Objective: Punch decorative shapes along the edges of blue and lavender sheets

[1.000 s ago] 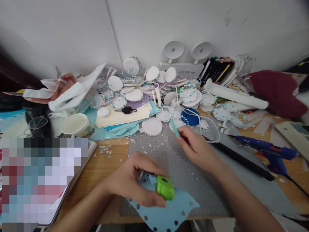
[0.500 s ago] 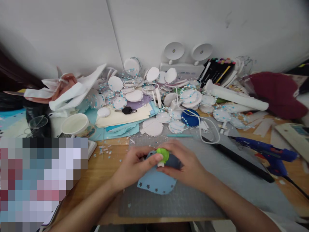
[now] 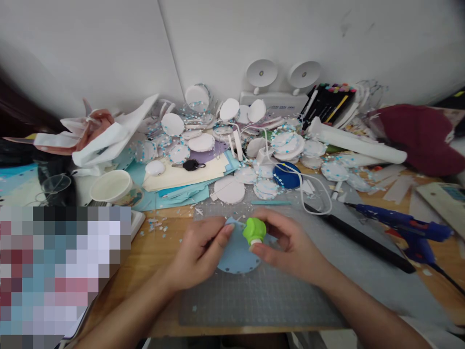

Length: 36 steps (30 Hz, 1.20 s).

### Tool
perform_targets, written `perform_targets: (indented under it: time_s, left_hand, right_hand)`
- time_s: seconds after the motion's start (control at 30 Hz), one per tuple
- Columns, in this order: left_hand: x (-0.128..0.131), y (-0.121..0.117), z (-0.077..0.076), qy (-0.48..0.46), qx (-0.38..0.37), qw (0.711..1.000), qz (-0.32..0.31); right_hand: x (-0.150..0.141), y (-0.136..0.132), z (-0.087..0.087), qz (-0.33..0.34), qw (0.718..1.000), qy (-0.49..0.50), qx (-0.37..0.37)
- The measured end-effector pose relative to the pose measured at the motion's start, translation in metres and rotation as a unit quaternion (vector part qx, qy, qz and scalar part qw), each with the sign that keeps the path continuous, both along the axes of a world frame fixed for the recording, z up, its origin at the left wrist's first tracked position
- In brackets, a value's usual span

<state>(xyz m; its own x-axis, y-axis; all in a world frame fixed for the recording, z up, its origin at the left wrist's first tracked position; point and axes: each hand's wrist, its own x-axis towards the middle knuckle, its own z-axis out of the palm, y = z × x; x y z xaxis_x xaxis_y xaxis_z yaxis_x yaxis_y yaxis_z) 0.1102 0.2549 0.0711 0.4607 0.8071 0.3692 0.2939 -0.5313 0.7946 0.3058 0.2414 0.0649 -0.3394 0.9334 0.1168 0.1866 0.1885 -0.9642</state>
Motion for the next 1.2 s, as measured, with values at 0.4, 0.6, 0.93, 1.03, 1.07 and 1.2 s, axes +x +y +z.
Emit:
perform_targets:
  time_s: [0.4,0.6,0.93,1.03,1.07,1.2]
  left_hand:
    - [-0.0013,-0.0005,-0.0032,0.012,0.032,0.999,-0.007]
    - [-0.0008,-0.0003,-0.0050,0.015,0.048,0.999,-0.017]
    - [-0.0009,-0.0003,-0.0042,0.026,0.056,0.998,-0.035]
    - [-0.0004,-0.0009,-0.0059,0.036,0.054,0.997,-0.044]
    - [-0.0003,-0.0010,-0.0068,0.037,0.055,0.997,-0.045]
    - [-0.0023,-0.0011,-0.0079,0.051,0.055,0.996,-0.042]
  right_hand:
    - [0.0026,0.0000,0.0005,0.034,0.998,-0.042,0.042]
    - [0.0008,0.0021,0.0012,0.028,0.999,-0.032,0.030]
    - [0.0037,0.0006,0.0036,0.044,0.997,-0.053,0.032]
    - [0.0020,0.0012,0.0030,0.034,0.997,-0.060,0.033]
    - [0.0014,0.0015,0.0028,0.028,0.997,-0.061,0.036]
    - [0.0004,0.0021,0.0030,0.023,0.996,-0.063,0.052]
